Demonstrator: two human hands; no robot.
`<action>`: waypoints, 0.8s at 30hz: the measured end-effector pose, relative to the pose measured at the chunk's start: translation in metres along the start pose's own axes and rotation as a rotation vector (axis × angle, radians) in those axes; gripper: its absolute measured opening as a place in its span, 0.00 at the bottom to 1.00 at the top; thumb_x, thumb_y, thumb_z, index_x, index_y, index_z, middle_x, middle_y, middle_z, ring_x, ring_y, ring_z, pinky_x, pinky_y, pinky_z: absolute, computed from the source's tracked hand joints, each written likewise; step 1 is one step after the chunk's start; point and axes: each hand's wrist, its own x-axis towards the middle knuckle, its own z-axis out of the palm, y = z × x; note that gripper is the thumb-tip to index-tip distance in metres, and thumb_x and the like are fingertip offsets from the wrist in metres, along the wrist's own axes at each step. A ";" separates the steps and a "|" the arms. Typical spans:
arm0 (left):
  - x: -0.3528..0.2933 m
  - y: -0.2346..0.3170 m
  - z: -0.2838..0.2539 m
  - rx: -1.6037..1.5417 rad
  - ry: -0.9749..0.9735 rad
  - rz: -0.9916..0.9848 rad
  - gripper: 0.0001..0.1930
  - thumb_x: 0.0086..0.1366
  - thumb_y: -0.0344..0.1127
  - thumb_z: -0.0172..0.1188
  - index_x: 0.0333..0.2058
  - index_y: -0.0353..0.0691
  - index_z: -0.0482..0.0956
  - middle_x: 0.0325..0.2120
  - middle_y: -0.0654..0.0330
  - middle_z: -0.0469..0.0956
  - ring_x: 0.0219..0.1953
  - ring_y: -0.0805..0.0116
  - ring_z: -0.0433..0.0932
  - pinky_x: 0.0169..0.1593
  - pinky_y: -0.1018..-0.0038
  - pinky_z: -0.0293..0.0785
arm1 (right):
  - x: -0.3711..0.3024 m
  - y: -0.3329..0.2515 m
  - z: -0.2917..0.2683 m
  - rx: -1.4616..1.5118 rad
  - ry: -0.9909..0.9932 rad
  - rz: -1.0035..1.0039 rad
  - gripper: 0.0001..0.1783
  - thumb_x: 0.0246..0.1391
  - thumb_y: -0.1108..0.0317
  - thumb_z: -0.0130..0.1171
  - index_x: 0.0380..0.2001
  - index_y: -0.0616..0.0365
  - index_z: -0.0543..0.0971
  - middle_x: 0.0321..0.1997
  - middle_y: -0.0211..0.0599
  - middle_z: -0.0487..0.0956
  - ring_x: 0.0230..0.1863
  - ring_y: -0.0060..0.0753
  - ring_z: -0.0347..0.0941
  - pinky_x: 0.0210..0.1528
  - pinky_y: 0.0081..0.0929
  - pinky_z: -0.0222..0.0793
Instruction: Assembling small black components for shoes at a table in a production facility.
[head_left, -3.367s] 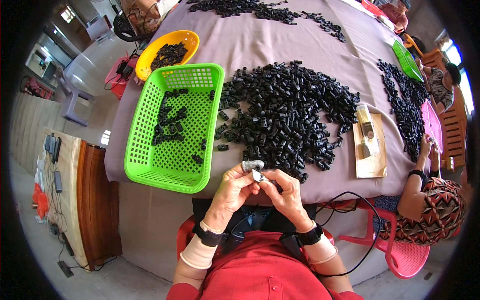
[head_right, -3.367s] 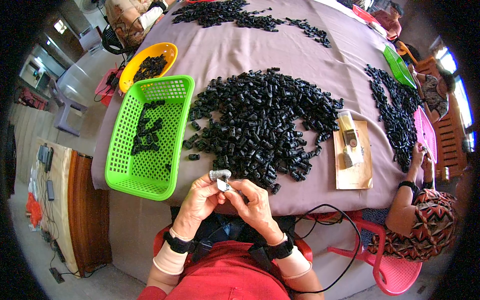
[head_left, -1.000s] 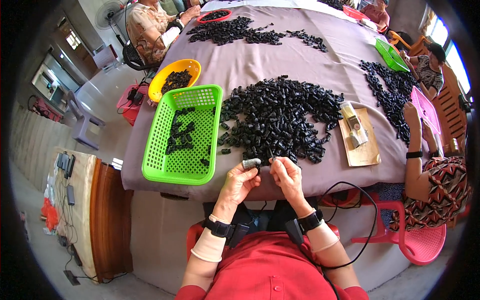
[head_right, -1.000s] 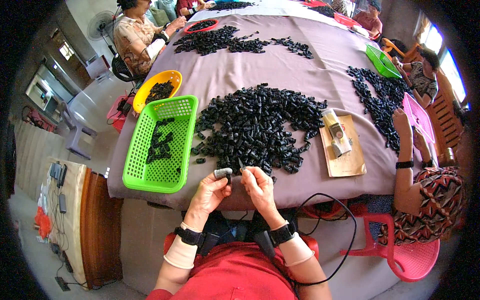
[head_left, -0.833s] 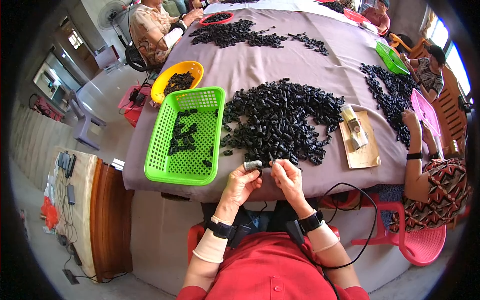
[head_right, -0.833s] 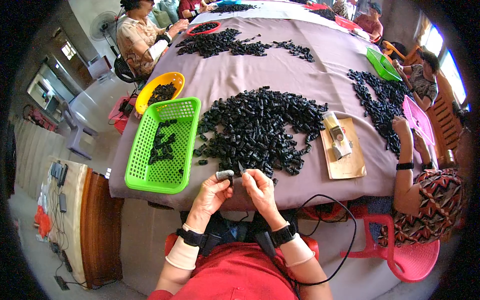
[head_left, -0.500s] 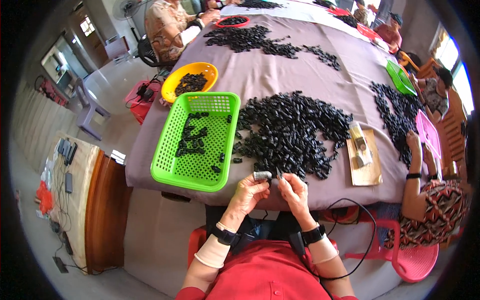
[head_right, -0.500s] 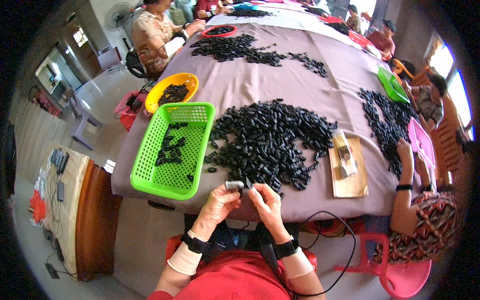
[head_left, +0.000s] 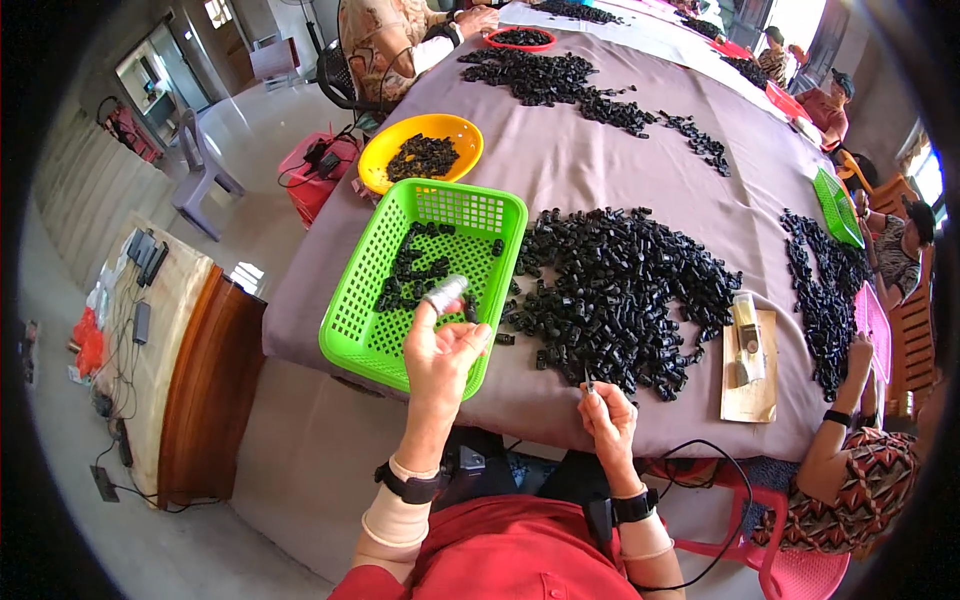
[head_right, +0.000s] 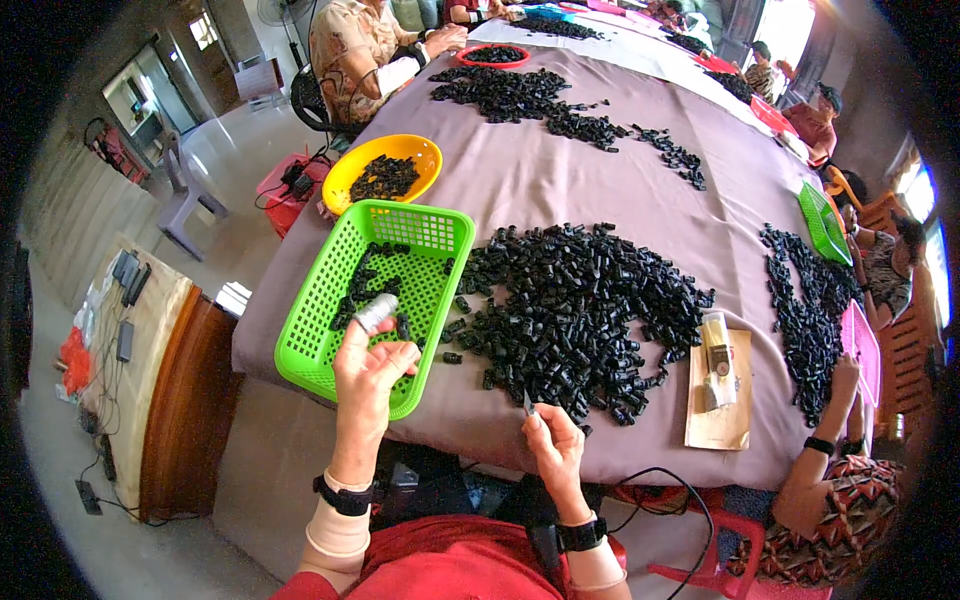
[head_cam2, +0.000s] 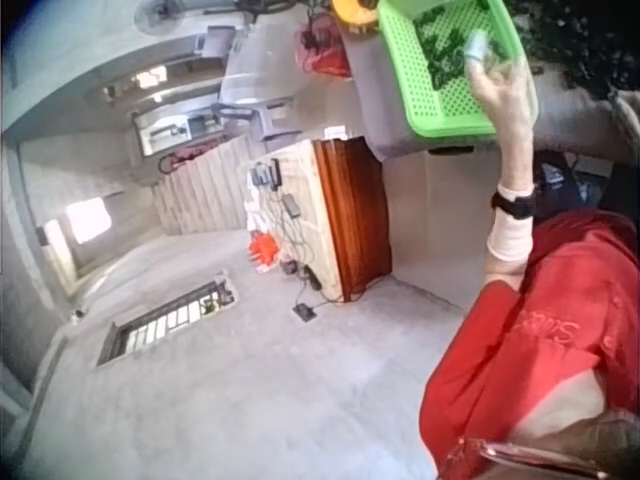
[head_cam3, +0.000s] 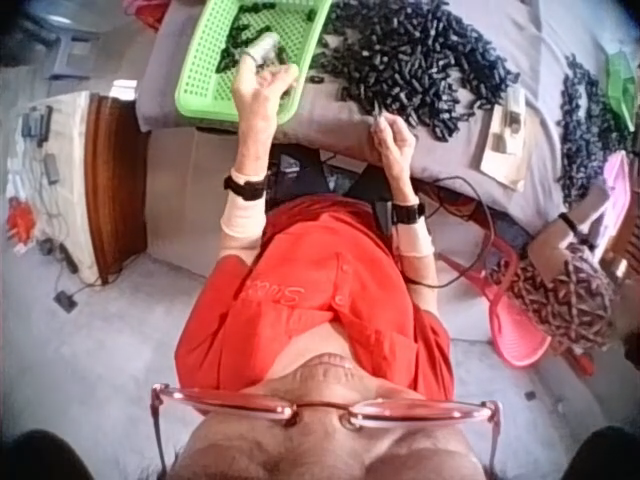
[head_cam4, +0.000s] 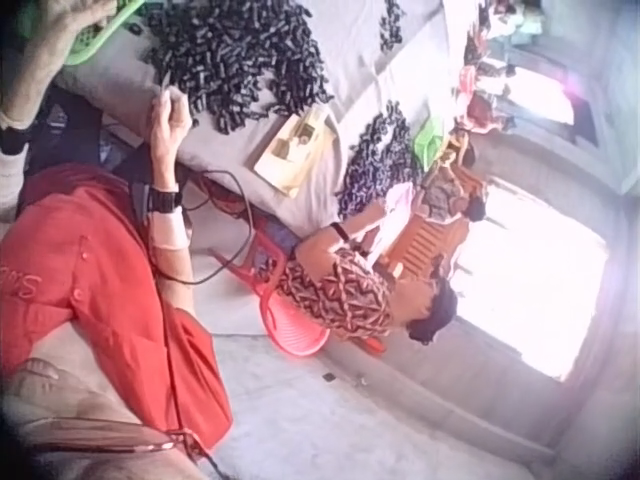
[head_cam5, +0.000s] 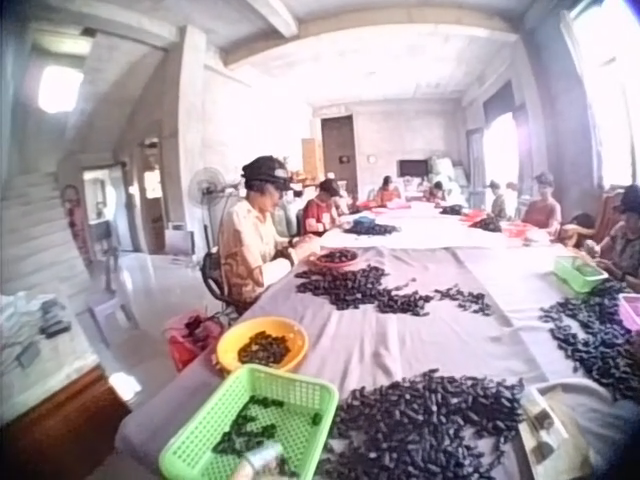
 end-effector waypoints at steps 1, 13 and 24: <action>-0.001 -0.001 -0.001 0.001 0.001 -0.002 0.16 0.56 0.21 0.55 0.45 0.35 0.70 0.24 0.64 0.73 0.25 0.77 0.72 0.27 0.80 0.71 | -0.001 -0.002 0.001 0.017 0.003 0.014 0.08 0.57 0.67 0.54 0.36 0.60 0.75 0.24 0.20 0.72 0.21 0.07 0.58 0.23 0.09 0.54; -0.032 -0.091 0.025 0.953 -0.231 0.124 0.16 0.47 0.30 0.66 0.36 0.38 0.72 0.29 0.55 0.71 0.32 0.57 0.74 0.35 0.65 0.71 | -0.001 0.001 0.002 0.010 0.014 -0.003 0.10 0.58 0.66 0.52 0.38 0.62 0.76 0.23 0.24 0.72 0.18 0.08 0.58 0.18 0.09 0.52; -0.035 -0.082 0.012 0.600 -0.278 -0.187 0.16 0.50 0.25 0.64 0.39 0.35 0.74 0.25 0.62 0.74 0.23 0.76 0.74 0.28 0.79 0.72 | 0.000 -0.001 0.000 -0.063 0.026 0.024 0.09 0.56 0.67 0.54 0.35 0.63 0.75 0.23 0.22 0.73 0.22 0.09 0.62 0.24 0.10 0.58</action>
